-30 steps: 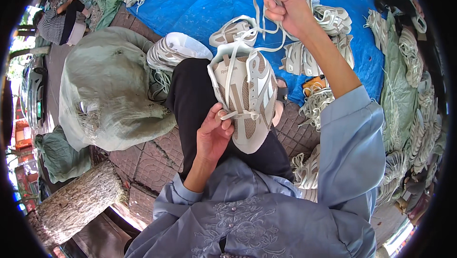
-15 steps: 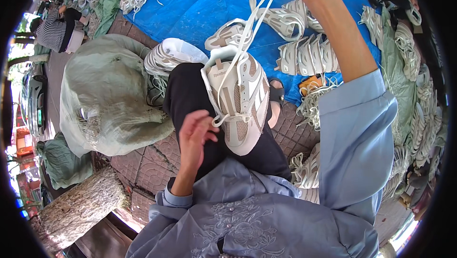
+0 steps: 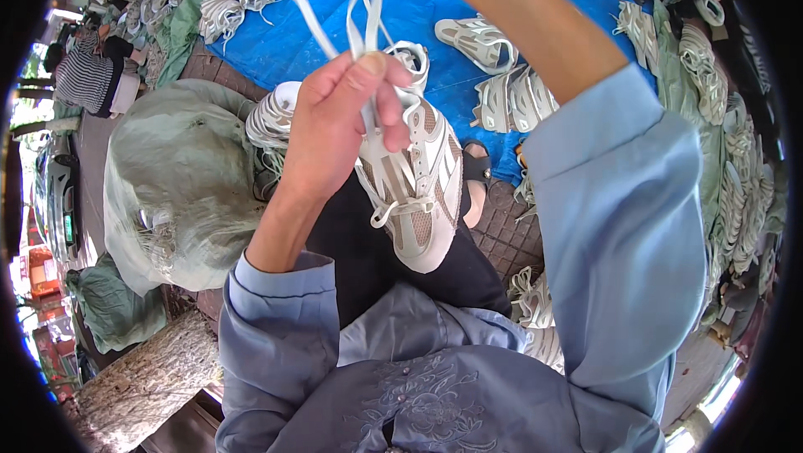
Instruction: The person sits on a blue tarp outdoors and threads white shoelaces through the eyelets of a white sneaker. They repeatedly pull the laces through the holes, adjust the tension, and arrange the laces on the shoe's surface.
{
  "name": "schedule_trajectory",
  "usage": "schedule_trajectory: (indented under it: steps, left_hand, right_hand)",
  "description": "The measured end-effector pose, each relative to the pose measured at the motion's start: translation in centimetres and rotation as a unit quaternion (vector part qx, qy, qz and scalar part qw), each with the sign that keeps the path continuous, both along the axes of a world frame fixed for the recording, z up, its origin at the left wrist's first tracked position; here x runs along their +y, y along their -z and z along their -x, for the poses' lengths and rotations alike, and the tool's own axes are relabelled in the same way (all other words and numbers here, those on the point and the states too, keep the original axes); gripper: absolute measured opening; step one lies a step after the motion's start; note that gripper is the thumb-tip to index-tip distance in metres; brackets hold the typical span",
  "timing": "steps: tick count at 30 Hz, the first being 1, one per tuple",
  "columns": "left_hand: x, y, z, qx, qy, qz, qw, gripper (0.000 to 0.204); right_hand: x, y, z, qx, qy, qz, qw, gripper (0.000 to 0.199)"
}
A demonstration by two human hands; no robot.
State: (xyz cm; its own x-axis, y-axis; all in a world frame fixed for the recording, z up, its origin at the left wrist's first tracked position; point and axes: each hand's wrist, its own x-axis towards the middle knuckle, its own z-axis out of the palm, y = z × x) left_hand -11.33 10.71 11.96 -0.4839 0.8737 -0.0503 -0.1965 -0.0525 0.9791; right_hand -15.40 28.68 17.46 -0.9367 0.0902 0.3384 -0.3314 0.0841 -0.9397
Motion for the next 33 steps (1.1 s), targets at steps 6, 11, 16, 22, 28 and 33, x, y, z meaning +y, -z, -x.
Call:
schedule_trajectory:
  steps: [6,11,16,22,28,33]
  left_hand:
    - [-1.4,4.5,3.7,-0.205,-0.196,-0.065,0.957,0.027]
    - [-1.8,7.4,5.4,-0.251,-0.172,-0.095,0.948,0.026]
    - [-1.9,8.1,5.3,-0.252,-0.193,-0.059,0.947,0.027]
    - [-2.6,7.9,5.2,-0.24,-0.194,-0.044,0.95,0.027]
    - [-2.4,7.6,4.9,-0.23,-0.204,-0.03,0.951,0.027]
    - [-2.5,7.6,5.1,-0.22,-0.198,-0.026,0.955,0.027]
  right_hand:
    - [-0.5,8.7,-10.8,-0.266,-0.074,-0.238,0.931,0.012]
    - [-4.8,13.5,-16.8,-0.263,-0.115,-0.217,0.933,0.019]
    - [-7.5,15.0,-17.4,-0.076,-0.048,-0.407,0.909,0.004]
    - [-8.3,14.7,-17.4,-0.074,-0.031,-0.499,0.863,0.004]
    - [-7.4,14.5,-17.2,-0.238,-0.13,-0.264,0.925,0.012]
    - [-6.4,14.4,-17.0,-0.31,-0.16,-0.242,0.905,0.013]
